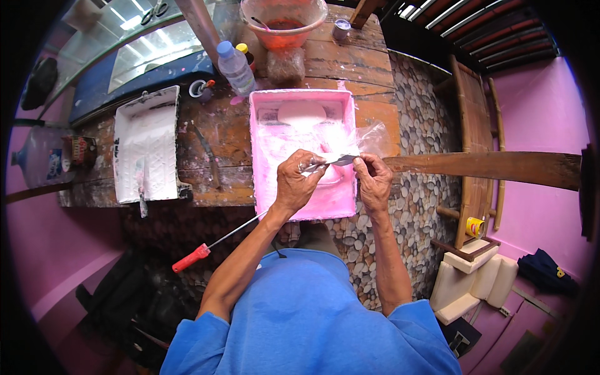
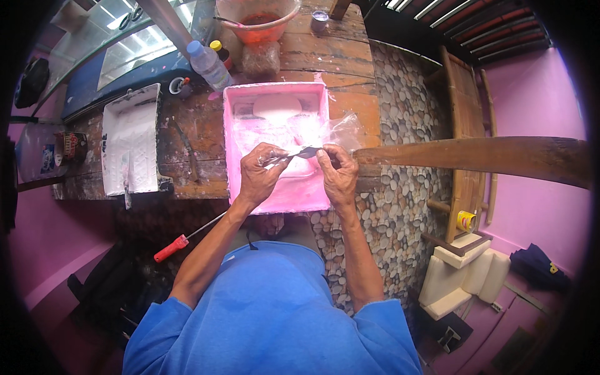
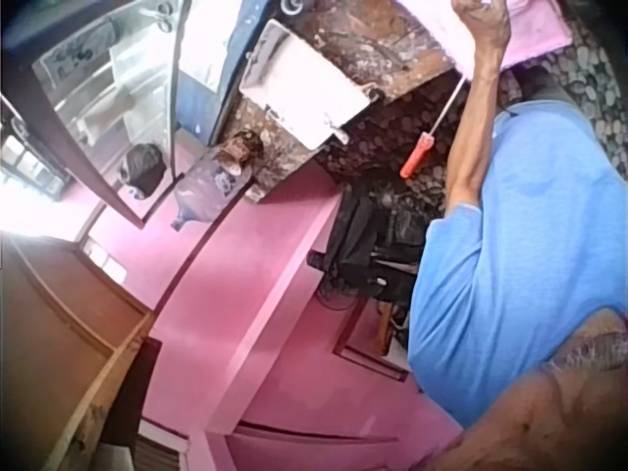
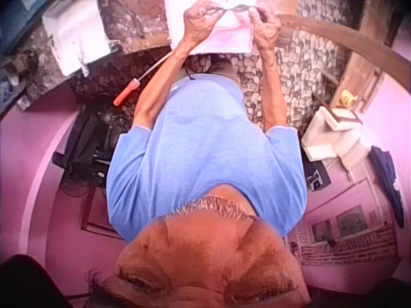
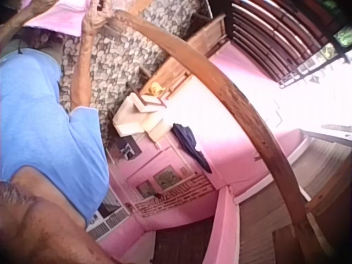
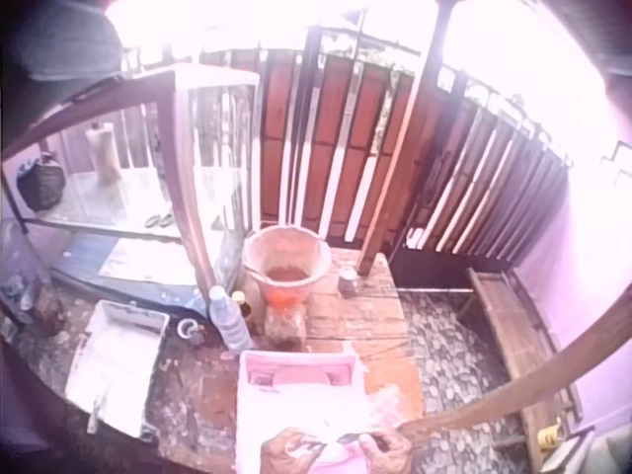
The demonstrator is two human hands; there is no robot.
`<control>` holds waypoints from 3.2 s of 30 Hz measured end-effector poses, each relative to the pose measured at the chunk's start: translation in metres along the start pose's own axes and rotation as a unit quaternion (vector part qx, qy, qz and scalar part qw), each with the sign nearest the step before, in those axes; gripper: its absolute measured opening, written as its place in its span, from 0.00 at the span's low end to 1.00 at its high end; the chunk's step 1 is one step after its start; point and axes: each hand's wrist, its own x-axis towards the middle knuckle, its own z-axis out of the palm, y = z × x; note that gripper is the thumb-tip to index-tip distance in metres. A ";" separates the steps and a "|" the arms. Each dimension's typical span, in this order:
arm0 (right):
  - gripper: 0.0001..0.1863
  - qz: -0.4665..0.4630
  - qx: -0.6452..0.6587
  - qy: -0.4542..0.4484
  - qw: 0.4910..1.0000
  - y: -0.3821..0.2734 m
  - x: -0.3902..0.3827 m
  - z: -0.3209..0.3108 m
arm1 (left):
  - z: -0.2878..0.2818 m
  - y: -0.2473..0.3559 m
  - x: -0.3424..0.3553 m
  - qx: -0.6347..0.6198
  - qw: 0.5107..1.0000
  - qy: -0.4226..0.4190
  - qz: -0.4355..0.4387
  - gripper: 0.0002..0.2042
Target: The person pours a white powder from a plastic bag into a pink paint tray and then uses a paint roller to mix the contents. The person also handles a water bottle and a rag during the process.
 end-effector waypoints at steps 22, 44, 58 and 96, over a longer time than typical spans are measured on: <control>0.04 -0.072 -0.065 -0.039 0.994 -0.001 -0.012 0.014 | 0.005 -0.012 -0.003 -0.013 0.997 -0.063 -0.050 0.07; 0.05 0.174 0.036 -0.063 0.982 0.041 -0.075 0.005 | 0.002 -0.041 -0.060 0.081 0.991 -0.081 0.074 0.09; 0.05 -0.039 -0.166 -0.079 0.982 0.046 -0.076 0.020 | -0.002 -0.056 -0.080 -0.184 0.920 -0.025 -0.344 0.15; 0.07 0.284 0.024 -0.161 0.945 0.053 -0.037 0.011 | -0.013 -0.044 -0.053 -0.041 0.935 -0.225 -0.270 0.06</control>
